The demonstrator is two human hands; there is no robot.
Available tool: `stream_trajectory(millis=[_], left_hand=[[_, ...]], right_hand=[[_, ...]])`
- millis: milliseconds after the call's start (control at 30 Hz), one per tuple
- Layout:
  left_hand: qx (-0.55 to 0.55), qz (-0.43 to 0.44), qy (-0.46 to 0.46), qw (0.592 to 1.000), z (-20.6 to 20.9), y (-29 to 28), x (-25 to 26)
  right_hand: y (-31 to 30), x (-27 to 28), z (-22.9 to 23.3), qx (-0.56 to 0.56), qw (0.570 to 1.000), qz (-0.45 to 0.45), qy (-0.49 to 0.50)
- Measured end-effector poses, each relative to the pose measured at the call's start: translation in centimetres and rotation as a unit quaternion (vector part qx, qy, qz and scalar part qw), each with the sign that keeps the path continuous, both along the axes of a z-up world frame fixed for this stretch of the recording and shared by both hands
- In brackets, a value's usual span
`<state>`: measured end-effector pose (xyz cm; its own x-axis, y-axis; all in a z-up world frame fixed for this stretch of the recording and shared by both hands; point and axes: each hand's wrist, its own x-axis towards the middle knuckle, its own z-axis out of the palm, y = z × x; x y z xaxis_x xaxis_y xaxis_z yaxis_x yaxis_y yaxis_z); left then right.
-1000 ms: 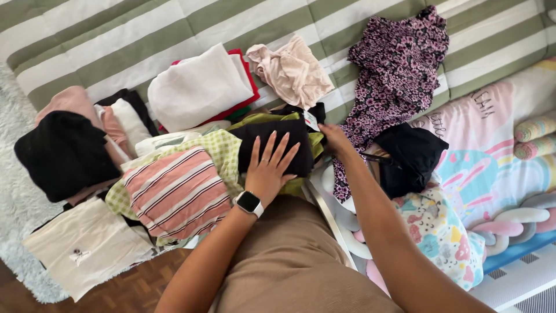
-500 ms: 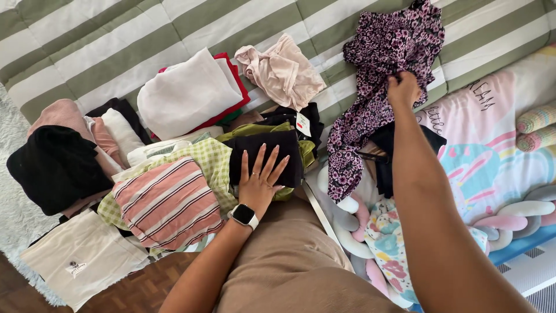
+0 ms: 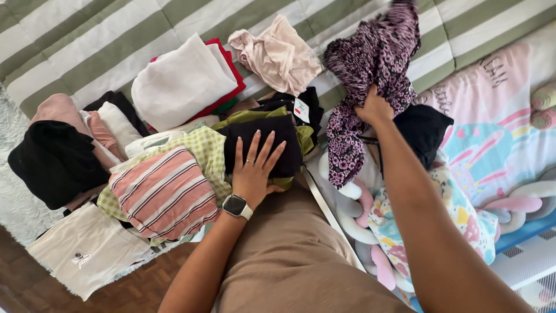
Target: The person folds multiple clothing items, including a lime green top, a green fabric piece, a pink tank top, a red garment, a white onesie, and pink striped shorts, then stacks them on a bed.
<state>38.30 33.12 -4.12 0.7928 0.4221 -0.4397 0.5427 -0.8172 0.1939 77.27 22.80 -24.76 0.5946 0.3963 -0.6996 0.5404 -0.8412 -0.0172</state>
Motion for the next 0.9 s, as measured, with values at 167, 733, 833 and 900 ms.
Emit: stream_trajectory(millis=[167,733,833,900], left_hand=[[0.035,-0.01,-0.033,0.999,-0.1,-0.3,-0.2],[0.021,-0.001,-0.046,0.999,-1.0,-0.4,-0.2],[0.021,-0.003,-0.037,0.999,-1.0,-0.4,-0.3],[0.02,-0.003,-0.036,0.999,-1.1,-0.4,-0.2]], right_hand=[[-1.5,-8.4,1.1,0.378,0.852,0.156,-0.328],[1.4,-13.8,2.7,0.388,0.754,-0.424,0.317],[1.4,-13.3,3.7,0.384,0.737,-0.443,0.336],[1.3,-13.2,4.1,0.374,0.73,-0.463,0.335]])
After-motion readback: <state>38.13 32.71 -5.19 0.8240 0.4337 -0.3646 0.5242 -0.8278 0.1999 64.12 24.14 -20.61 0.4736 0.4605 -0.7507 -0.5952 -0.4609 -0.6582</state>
